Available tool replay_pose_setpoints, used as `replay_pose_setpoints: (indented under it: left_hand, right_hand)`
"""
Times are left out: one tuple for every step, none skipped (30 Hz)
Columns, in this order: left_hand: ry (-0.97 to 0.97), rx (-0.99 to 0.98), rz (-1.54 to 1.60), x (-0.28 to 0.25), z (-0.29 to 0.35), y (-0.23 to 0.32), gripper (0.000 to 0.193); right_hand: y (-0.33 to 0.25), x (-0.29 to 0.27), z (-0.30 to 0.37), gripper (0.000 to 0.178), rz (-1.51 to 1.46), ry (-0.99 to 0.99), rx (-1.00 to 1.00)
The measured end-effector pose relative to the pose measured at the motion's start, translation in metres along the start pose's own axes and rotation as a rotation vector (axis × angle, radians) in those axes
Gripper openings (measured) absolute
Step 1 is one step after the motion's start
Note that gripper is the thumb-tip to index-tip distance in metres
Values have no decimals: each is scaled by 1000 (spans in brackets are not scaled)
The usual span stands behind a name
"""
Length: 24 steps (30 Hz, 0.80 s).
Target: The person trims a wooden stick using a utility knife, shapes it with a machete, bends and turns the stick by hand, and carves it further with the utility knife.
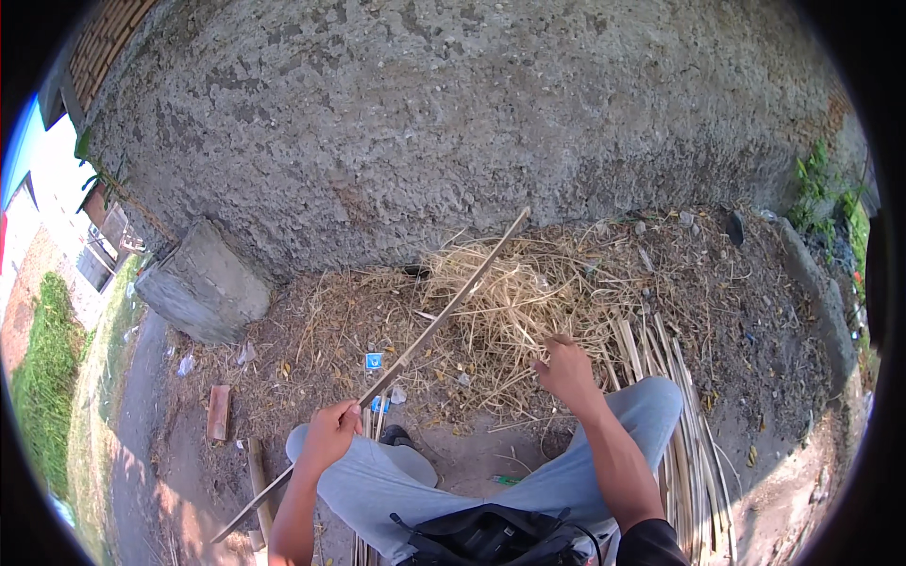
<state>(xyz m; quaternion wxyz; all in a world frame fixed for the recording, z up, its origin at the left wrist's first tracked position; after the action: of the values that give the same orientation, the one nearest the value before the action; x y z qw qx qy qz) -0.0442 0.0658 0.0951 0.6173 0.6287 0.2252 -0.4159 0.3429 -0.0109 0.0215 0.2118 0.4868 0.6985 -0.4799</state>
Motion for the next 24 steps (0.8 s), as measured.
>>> replay_pose_setpoints:
  left_hand:
    - [-61,22,68,9,-2,5,31]
    - [-66,20,66,15,-4,4,31]
    - [-114,-34,97,22,-5,-2,24]
    - [-159,-81,123,29,-5,-3,23]
    - [-157,-83,113,34,-5,0,23]
    - [-93,-67,150,38,-5,2,21]
    - [-28,-52,186,41,-4,6,22]
    - [-33,-54,183,46,-3,10,22]
    - [10,26,164,48,-2,20,24]
    - [53,106,146,49,-1,31,28]
    - [50,107,144,51,-1,38,28]
    - [67,153,93,51,1,50,29]
    - [84,200,43,51,2,60,31]
    - [83,203,41,53,1,67,31]
    - [147,268,-5,50,2,78,30]
    - [210,335,-50,48,3,89,30]
    - [210,340,-50,48,1,98,30]
    - [175,320,-67,48,-2,105,28]
    - [139,300,-83,50,-5,110,26]
    - [140,304,-83,52,-9,113,26]
    - [134,324,-78,55,-14,116,25]
    - [128,345,-73,58,-17,119,24]
    - [130,350,-72,61,-20,120,24]
    - [111,344,-29,66,-26,122,23]
  right_hand:
    - [-3,8,1,41,-74,-40,19]
    - [-7,13,0,41,-75,-43,23]
    - [-15,19,-4,41,-191,-48,59]
    - [-22,19,-7,41,-309,-44,96]
    - [-29,20,-11,46,-413,-121,111]
    - [-32,24,-12,46,-413,-123,118]
    - [-31,37,-9,47,-780,-132,256]
    - [-34,49,-7,48,-1146,-134,395]
    - [-40,51,-7,50,-1331,-118,454]
    - [-42,54,-7,50,-1333,-117,458]
    - [-45,59,-7,44,-1441,-94,477]
    - [-48,62,-7,40,-1550,-71,493]
    - [-51,63,-6,40,-1552,-69,493]
    - [-50,62,-5,33,-1599,9,528]
    - [-48,59,-4,27,-1643,87,559]
    - [-46,59,-4,27,-1642,91,557]
    - [-38,57,-5,24,-1639,154,543]
    - [-35,52,-7,22,-1636,214,528]
    - [-33,49,-8,22,-1636,217,525]
    - [-28,44,-8,20,-1637,260,544]
    - [-24,40,-9,19,-1637,304,562]
    - [-22,38,-9,19,-1636,308,557]
    - [-19,34,-9,19,-1631,355,565]
    - [-14,31,-10,19,-1623,404,569]
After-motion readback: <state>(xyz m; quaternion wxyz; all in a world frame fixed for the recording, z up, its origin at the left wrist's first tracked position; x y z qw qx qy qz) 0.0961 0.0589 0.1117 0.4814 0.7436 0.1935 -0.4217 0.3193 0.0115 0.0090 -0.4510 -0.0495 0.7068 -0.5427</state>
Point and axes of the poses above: each hand's wrist, its own z-axis away from the middle knuckle, its own x-axis out of the palm, y = z × x, the point moved 6 cm from there along -z, towards the middle knuckle, and after that the axes turned 11 degrees about -x, right-handed, at the moved point
